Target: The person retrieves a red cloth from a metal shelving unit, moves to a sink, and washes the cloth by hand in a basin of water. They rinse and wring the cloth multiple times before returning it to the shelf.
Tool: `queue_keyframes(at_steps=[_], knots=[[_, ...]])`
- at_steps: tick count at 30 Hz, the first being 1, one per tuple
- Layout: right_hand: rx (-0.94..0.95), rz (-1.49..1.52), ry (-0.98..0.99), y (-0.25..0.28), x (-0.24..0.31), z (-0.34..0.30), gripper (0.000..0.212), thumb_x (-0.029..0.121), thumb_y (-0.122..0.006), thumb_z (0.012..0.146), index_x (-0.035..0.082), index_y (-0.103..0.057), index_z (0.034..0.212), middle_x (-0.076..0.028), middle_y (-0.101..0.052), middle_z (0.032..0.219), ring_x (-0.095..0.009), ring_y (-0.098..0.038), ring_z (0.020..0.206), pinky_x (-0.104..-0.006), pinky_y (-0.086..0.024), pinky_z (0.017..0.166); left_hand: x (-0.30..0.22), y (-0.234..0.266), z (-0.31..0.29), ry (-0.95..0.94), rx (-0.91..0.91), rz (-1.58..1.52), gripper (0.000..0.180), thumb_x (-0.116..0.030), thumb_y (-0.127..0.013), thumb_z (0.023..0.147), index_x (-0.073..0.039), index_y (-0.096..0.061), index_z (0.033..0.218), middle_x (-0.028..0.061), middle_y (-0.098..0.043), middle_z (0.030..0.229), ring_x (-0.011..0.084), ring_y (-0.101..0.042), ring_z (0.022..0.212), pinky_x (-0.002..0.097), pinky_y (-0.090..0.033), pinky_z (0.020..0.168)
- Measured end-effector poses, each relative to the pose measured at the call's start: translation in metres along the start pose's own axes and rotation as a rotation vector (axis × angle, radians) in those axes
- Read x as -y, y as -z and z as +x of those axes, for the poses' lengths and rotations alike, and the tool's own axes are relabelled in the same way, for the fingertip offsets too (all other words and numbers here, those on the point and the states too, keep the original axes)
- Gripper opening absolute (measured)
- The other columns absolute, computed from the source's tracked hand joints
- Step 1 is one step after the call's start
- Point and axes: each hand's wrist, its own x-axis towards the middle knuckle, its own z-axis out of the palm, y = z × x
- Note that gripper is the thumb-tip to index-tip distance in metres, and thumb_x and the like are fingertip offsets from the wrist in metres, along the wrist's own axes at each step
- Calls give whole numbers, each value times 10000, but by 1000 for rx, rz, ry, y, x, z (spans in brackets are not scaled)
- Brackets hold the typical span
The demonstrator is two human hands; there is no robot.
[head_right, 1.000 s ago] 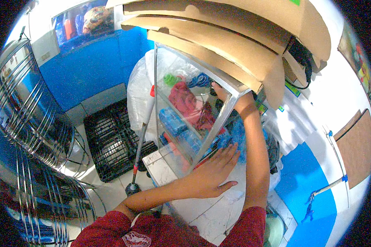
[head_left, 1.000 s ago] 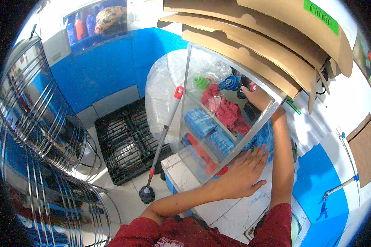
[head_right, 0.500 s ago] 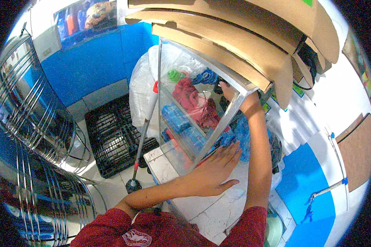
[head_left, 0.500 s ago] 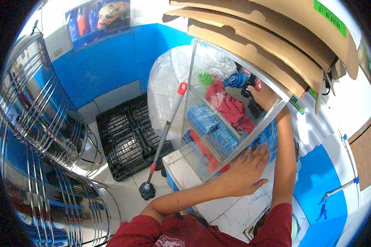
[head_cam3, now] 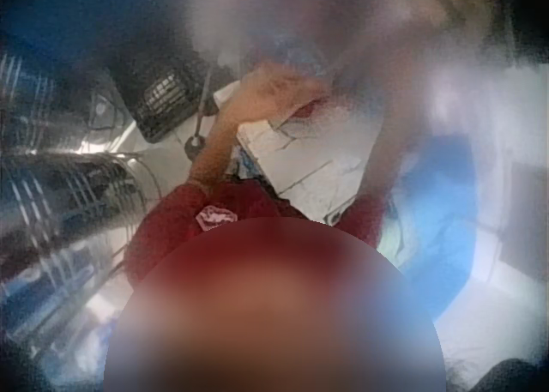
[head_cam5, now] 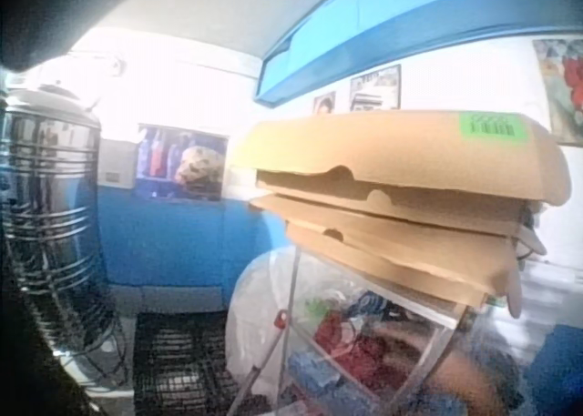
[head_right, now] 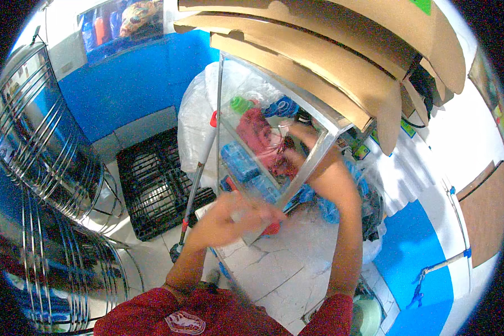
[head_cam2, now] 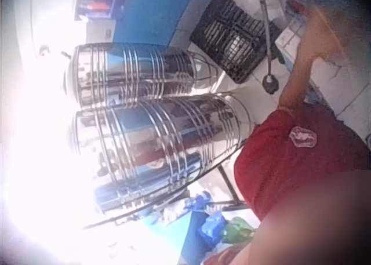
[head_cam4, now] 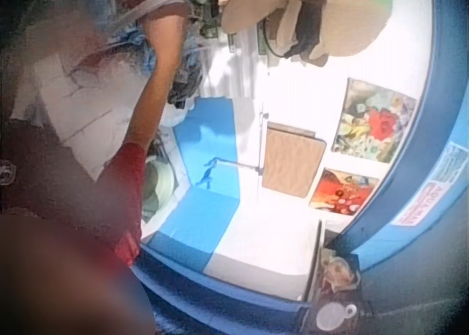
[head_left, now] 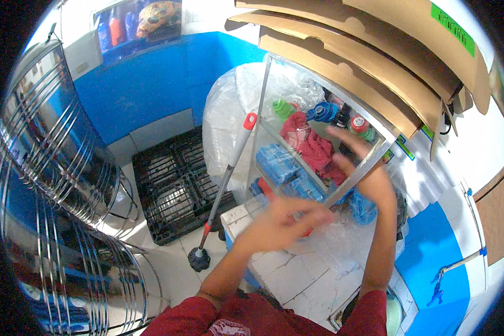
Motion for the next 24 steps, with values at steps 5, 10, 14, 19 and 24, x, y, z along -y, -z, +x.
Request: queue_keyframes(at_steps=[5,10,14,19,24], knots=[[374,167,283,-1,-1,17,819,169,-716,824,112,-292,1522,-147,-209,1603,-293,-177,1490,-399,-154,1205,26,34,16,-95,-576,-81,273,-161,-568,964,-22,-622,1193,111,-640,1210,206,-604,1107,368,-468,965],[188,117,394,-27,2,45,719,63,-694,811,98,-386,1460,-156,-347,1528,-312,-306,1437,-405,-244,1177,51,33,26,-156,-706,105,502,-163,-591,942,-19,-434,1396,171,-426,1462,266,-391,1368,403,-305,1123],[-4,87,378,-51,2,58,649,6,-674,798,82,-437,1398,-164,-447,1432,-337,-429,1342,-403,-336,1120,62,16,30,-215,-675,284,668,-153,-596,926,-7,-277,1495,205,-227,1575,334,-222,1465,427,-195,1173],[-47,62,325,-54,0,61,567,-29,-651,780,64,-510,1321,-173,-535,1325,-361,-516,1245,-389,-405,1055,68,6,32,-212,-642,393,770,-147,-597,918,12,-156,1529,235,-92,1607,367,-133,1488,436,-147,1185],[-25,31,345,-41,2,52,511,-113,-534,748,26,-570,1238,-189,-602,1213,-365,-571,1173,-396,-435,1011,69,2,33,-229,-657,383,784,-118,-599,911,18,-139,1530,244,-79,1607,373,-116,1490,435,-139,1187]])
